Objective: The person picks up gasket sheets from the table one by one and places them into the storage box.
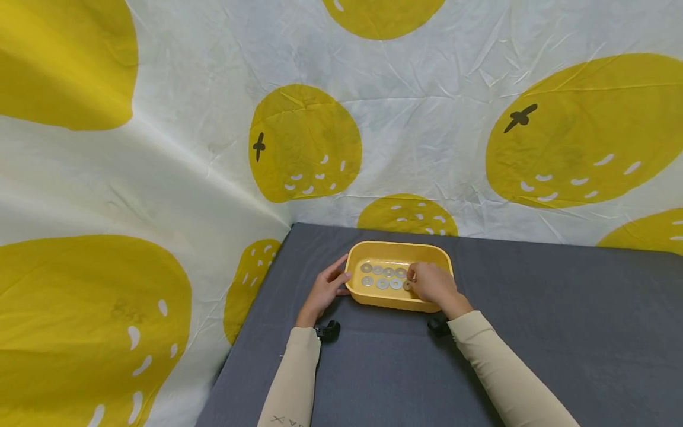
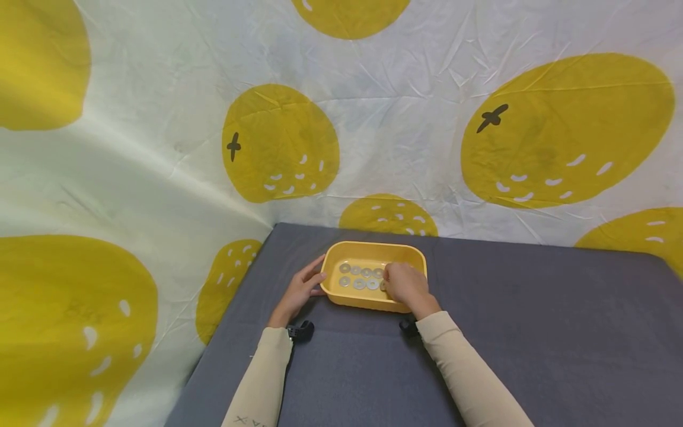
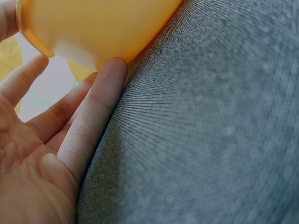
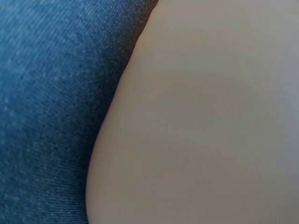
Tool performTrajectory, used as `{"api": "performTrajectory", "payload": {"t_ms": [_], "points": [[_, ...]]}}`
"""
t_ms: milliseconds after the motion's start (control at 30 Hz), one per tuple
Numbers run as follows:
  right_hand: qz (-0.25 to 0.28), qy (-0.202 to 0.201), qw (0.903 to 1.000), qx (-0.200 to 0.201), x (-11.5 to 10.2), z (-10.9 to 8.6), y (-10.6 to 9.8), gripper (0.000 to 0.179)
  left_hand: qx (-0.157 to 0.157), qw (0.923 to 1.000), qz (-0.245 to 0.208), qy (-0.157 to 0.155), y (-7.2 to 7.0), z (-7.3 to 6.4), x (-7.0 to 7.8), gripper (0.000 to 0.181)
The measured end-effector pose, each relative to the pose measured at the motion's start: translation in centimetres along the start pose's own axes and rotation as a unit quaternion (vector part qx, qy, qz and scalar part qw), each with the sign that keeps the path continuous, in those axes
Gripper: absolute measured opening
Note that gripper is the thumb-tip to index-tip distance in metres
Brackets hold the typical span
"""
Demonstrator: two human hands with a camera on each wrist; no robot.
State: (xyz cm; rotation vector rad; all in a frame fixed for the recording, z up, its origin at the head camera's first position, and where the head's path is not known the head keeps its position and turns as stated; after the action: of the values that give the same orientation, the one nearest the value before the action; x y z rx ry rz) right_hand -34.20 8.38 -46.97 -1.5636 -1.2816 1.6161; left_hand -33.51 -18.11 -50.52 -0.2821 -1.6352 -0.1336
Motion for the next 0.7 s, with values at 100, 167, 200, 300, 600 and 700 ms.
{"api": "performTrajectory", "payload": {"t_ms": [100, 167, 200, 300, 600, 700], "points": [[-0.006, 0.002, 1.0000, -0.005, 0.0, 0.1, 0.0, 0.013, -0.001, 1.0000, -0.002, -0.002, 0.0, 0.0, 0.0, 0.059], [-0.013, 0.003, 0.9999, -0.007, 0.0, 0.1, 0.0, 0.010, 0.000, 1.0000, -0.002, -0.004, 0.0, 0.0, 0.0, 0.060], [-0.014, 0.004, 0.9999, -0.008, 0.1, 0.1, 0.0, 0.009, 0.001, 1.0000, -0.003, -0.005, 0.0, 0.0, 0.0, 0.060], [-0.023, 0.008, 0.9997, -0.009, 0.1, 0.2, -0.1, 0.005, 0.001, 1.0000, -0.003, -0.005, 0.1, 0.0, 0.2, 0.059], [0.010, -0.013, 0.9985, 0.051, 0.0, -0.3, -0.9, 0.013, -0.004, 1.0000, -0.003, -0.004, 0.0, 0.2, 0.0, 0.061], [0.034, -0.046, 0.9946, 0.086, 0.2, -0.7, -1.5, 0.012, 0.009, 1.0000, -0.001, -0.003, -0.2, 0.6, -1.0, 0.059]]}}
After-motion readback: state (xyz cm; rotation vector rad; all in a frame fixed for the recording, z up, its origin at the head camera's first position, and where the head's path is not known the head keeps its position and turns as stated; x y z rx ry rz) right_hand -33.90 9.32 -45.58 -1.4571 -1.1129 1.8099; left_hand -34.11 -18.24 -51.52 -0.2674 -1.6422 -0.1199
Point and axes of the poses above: each hand's wrist, its own z-axis towards the middle knuckle, its own y-axis out of the palm, x = y × z, the point moved 5 cm from there along z, towards the middle knuckle
